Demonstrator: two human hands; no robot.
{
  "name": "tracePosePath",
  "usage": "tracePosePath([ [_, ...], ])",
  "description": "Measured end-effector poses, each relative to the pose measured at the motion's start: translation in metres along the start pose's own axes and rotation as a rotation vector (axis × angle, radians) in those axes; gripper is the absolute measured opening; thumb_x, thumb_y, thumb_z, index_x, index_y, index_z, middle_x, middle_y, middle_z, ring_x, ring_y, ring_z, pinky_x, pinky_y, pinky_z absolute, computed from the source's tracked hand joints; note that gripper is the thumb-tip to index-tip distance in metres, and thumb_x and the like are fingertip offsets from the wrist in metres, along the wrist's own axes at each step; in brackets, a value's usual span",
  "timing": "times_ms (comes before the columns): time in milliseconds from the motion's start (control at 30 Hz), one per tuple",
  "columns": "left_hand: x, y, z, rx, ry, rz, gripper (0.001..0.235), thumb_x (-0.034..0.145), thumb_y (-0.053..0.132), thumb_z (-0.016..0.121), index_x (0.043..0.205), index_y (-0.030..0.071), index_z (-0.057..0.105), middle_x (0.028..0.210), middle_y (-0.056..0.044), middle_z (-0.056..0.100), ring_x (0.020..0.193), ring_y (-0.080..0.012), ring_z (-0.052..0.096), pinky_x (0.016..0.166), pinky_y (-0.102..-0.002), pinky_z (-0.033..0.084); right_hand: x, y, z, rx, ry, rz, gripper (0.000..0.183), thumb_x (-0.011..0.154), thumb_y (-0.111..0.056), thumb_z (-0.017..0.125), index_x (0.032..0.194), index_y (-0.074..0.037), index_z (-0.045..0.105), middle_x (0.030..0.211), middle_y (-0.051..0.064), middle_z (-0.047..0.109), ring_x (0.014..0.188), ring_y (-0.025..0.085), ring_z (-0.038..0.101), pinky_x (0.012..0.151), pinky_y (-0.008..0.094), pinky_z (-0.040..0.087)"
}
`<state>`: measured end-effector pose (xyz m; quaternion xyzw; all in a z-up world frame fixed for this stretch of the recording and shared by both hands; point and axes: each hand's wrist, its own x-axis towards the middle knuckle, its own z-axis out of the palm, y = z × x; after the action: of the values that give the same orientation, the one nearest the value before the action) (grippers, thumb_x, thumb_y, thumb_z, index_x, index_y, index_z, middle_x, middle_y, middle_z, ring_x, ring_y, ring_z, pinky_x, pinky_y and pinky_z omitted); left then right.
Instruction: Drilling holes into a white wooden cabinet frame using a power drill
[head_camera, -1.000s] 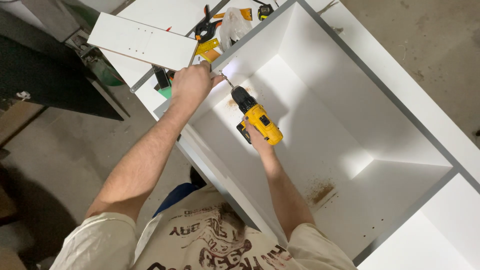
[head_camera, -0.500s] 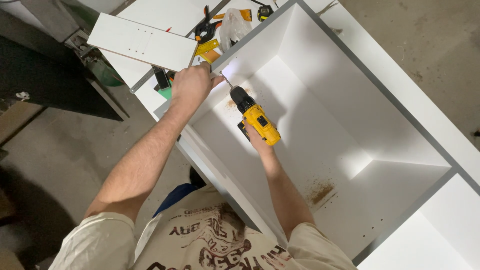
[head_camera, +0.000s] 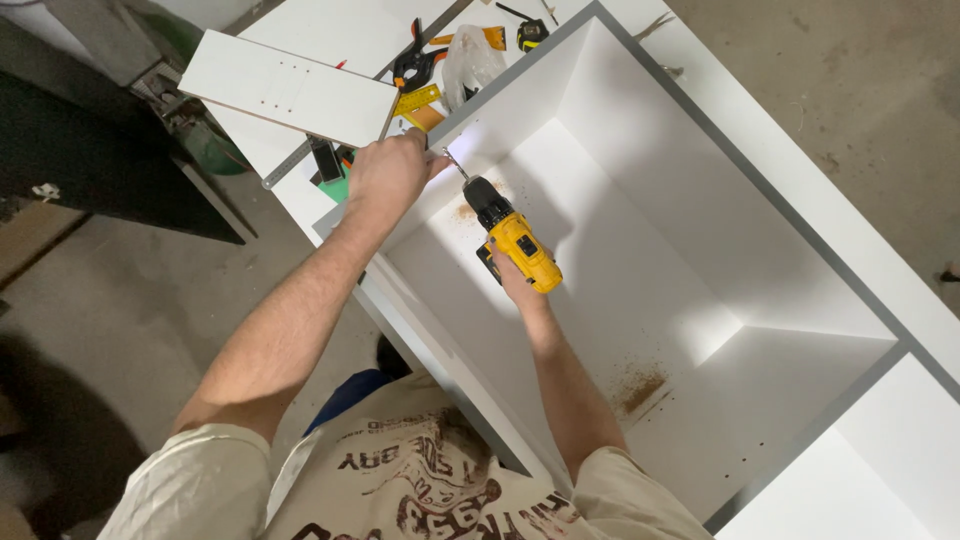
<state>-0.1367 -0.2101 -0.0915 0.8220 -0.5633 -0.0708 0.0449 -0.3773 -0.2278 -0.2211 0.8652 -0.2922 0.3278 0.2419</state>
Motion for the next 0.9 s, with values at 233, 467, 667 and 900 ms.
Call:
tracePosePath([
  [233, 0.006, -0.006, 0.011, 0.007, -0.003, 0.003, 0.038, 0.097, 0.045, 0.067, 0.101, 0.008, 0.069, 0.085, -0.016, 0.075, 0.087, -0.0434, 0.076, 0.076, -0.055, 0.06, -0.028, 0.008, 0.025, 0.54, -0.018, 0.115, 0.029, 0.11, -0.024, 0.05, 0.082, -0.017, 0.047, 0.068, -0.013, 0.042, 0.06, 0.005, 0.053, 0.07, 0.021, 0.044],
  [467, -0.006, 0.005, -0.015, -0.011, -0.007, 0.013, 0.045, 0.098, 0.05, 0.068, 0.1, 0.004, 0.07, 0.087, -0.019, 0.076, 0.089, -0.0453, 0.075, 0.079, -0.055, 0.06, -0.041, 0.01, 0.024, 0.414, -0.115, 0.088, 0.026, 0.109, -0.025, 0.054, 0.086, -0.015, 0.06, 0.072, -0.007, 0.052, 0.069, 0.013, 0.063, 0.075, 0.026, 0.048],
  [667, -0.01, 0.016, -0.032, -0.077, 0.001, -0.029, 0.051, 0.104, 0.053, 0.055, 0.1, 0.004, 0.071, 0.088, -0.022, 0.076, 0.091, -0.0473, 0.075, 0.079, -0.058, 0.058, -0.018, 0.012, -0.006, 1.011, -0.289, 0.957, 0.034, 0.098, -0.032, 0.076, 0.097, 0.002, 0.075, 0.102, 0.012, 0.074, 0.106, 0.026, 0.07, 0.096, 0.034, 0.054],
  [900, 0.005, -0.02, 0.002, -0.163, 0.028, 0.008, 0.048, 0.102, 0.052, 0.047, 0.094, 0.011, 0.07, 0.08, -0.017, 0.074, 0.087, -0.0448, 0.076, 0.079, -0.058, 0.058, -0.093, 0.054, 0.108, 0.409, -0.223, 0.406, 0.013, 0.099, -0.02, 0.077, 0.103, -0.008, 0.077, 0.094, -0.002, 0.067, 0.102, 0.012, 0.067, 0.104, 0.023, 0.044],
])
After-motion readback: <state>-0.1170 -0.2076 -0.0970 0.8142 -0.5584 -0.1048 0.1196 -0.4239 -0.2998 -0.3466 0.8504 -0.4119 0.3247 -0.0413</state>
